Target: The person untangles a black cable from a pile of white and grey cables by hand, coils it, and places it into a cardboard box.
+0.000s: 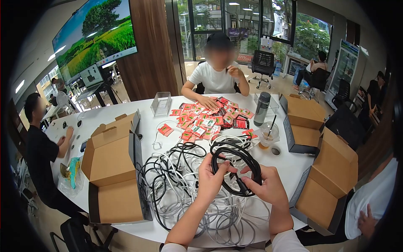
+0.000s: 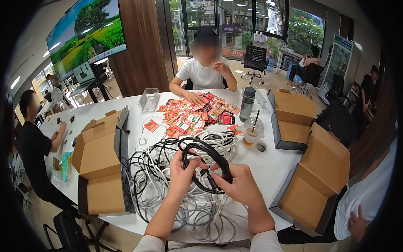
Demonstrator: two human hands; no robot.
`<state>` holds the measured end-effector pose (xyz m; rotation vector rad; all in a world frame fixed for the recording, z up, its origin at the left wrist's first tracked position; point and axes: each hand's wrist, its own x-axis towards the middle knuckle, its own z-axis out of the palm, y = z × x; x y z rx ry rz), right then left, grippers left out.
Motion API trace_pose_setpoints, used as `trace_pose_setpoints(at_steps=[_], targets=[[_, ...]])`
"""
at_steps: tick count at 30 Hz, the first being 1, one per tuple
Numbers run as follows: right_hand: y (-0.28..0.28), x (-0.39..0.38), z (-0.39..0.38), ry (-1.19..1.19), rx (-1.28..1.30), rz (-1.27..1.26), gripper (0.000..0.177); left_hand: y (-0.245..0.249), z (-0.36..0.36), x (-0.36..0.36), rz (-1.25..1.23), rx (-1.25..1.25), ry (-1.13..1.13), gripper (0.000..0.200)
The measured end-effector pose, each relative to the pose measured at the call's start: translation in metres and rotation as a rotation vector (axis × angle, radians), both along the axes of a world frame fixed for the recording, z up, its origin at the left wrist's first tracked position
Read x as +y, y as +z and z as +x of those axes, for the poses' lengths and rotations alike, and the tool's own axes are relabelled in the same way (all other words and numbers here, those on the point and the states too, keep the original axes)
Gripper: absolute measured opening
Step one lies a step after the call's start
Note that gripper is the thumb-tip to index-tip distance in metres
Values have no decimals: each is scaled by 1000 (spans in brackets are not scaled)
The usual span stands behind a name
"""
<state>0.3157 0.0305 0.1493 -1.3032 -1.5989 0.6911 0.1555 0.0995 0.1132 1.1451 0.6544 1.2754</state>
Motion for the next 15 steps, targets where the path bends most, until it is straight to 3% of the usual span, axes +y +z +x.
trace_pose_setpoints(at_steps=[15], targets=[[1, 0, -1, -1, 27, -15, 16, -2, 4, 3, 175, 0, 24, 21]])
